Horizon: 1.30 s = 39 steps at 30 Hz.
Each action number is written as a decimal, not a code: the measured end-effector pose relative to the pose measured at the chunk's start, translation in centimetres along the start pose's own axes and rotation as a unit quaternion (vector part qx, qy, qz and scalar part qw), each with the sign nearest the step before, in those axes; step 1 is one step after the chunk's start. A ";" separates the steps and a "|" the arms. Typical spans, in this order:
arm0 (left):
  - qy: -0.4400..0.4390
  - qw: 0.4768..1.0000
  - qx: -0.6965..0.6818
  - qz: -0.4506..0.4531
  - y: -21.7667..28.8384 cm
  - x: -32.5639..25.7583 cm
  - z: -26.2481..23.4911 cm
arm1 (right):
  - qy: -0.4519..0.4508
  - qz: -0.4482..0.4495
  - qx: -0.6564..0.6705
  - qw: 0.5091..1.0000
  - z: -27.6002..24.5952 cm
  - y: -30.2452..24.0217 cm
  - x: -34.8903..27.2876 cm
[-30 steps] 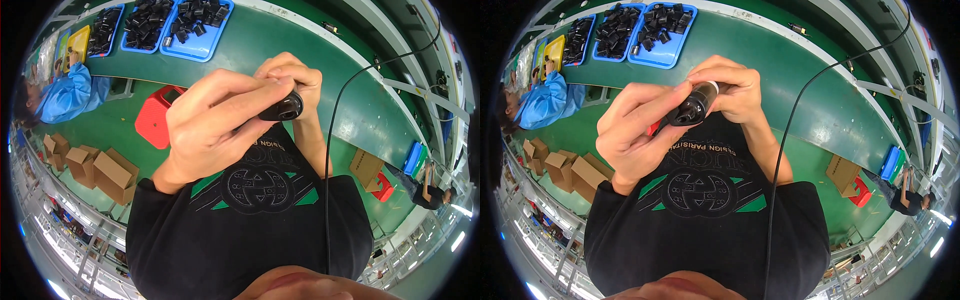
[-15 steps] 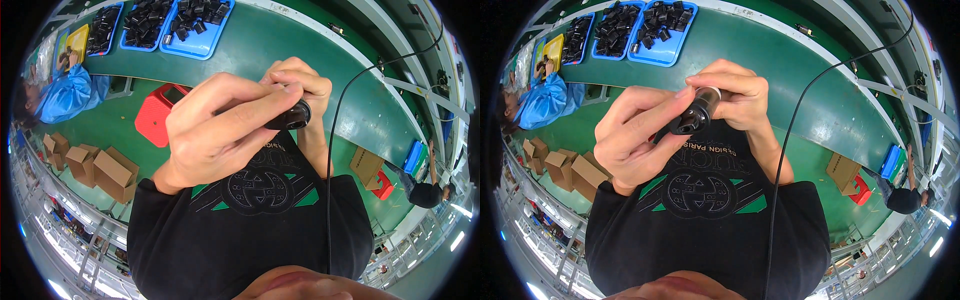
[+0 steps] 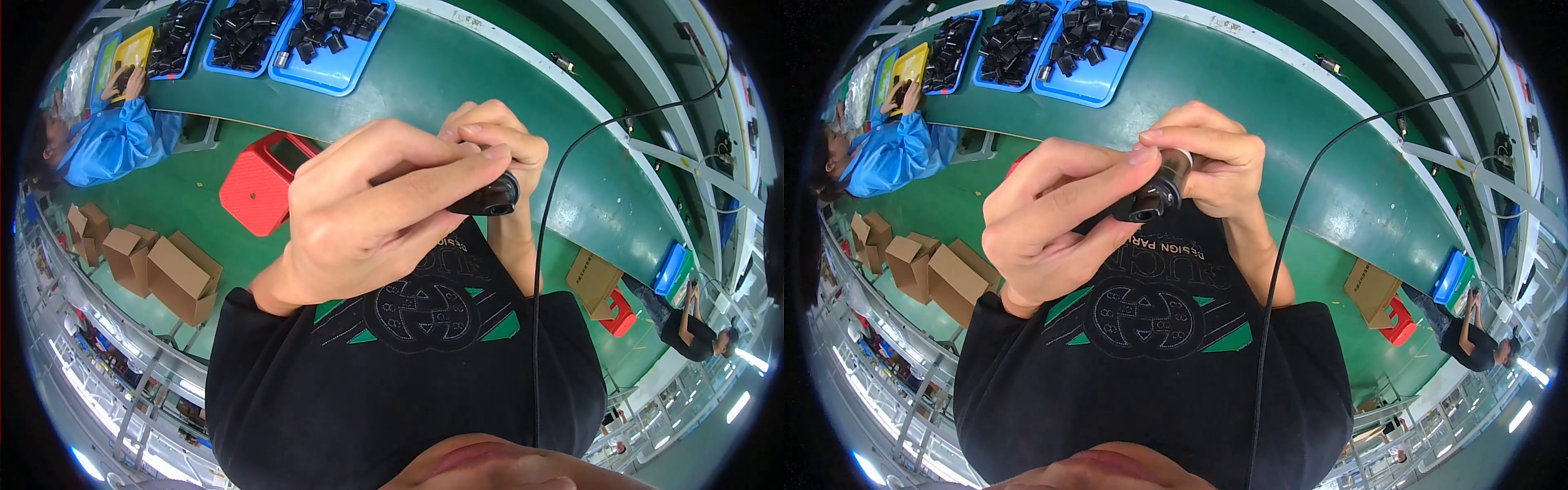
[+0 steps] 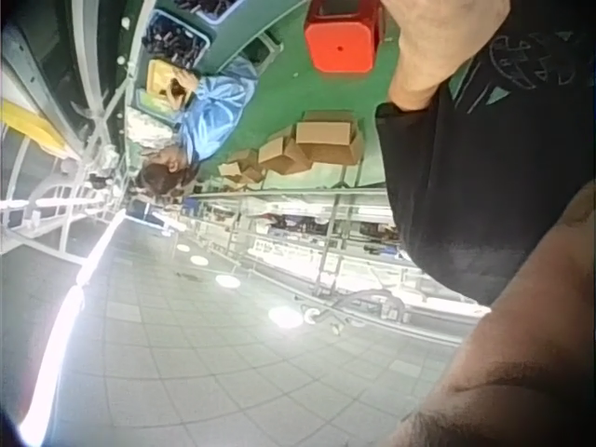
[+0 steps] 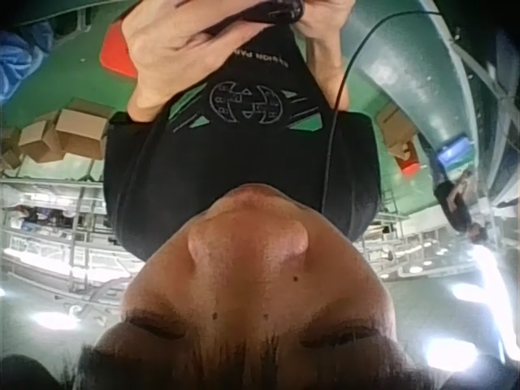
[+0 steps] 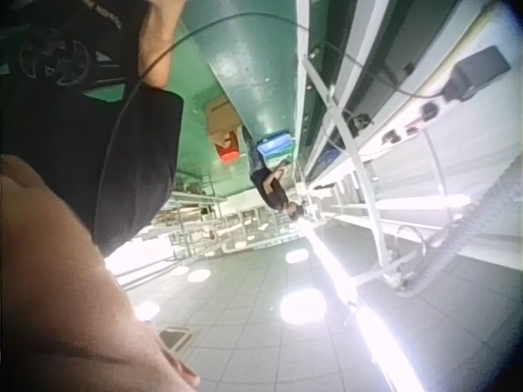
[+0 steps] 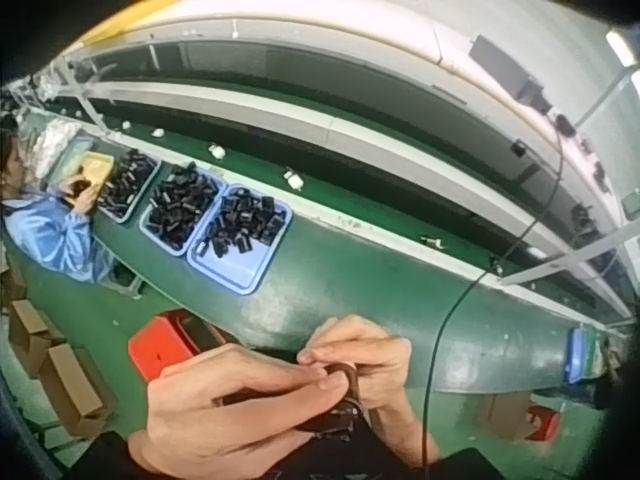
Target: The person assembles black cylindrical parts with white base components by hand, taking them from blue trays and cardboard boxes and joining them together.
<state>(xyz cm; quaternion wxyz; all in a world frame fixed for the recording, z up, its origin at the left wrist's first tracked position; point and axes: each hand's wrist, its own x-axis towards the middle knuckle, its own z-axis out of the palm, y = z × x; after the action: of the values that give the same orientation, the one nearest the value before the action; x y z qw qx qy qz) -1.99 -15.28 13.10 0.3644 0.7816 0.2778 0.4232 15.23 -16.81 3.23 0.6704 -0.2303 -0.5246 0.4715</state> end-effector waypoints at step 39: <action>-0.027 0.896 -0.329 -0.297 -2.2 -0.2 -1.6 | -0.038 0.263 -0.071 0.962 -1.1 -4.3 1.0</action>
<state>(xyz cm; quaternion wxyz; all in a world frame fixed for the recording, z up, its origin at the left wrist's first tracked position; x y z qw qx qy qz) -3.75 -13.60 11.85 0.7172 0.5088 0.3321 0.3413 17.91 -17.68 6.80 0.4846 -0.3889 -0.5025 0.6012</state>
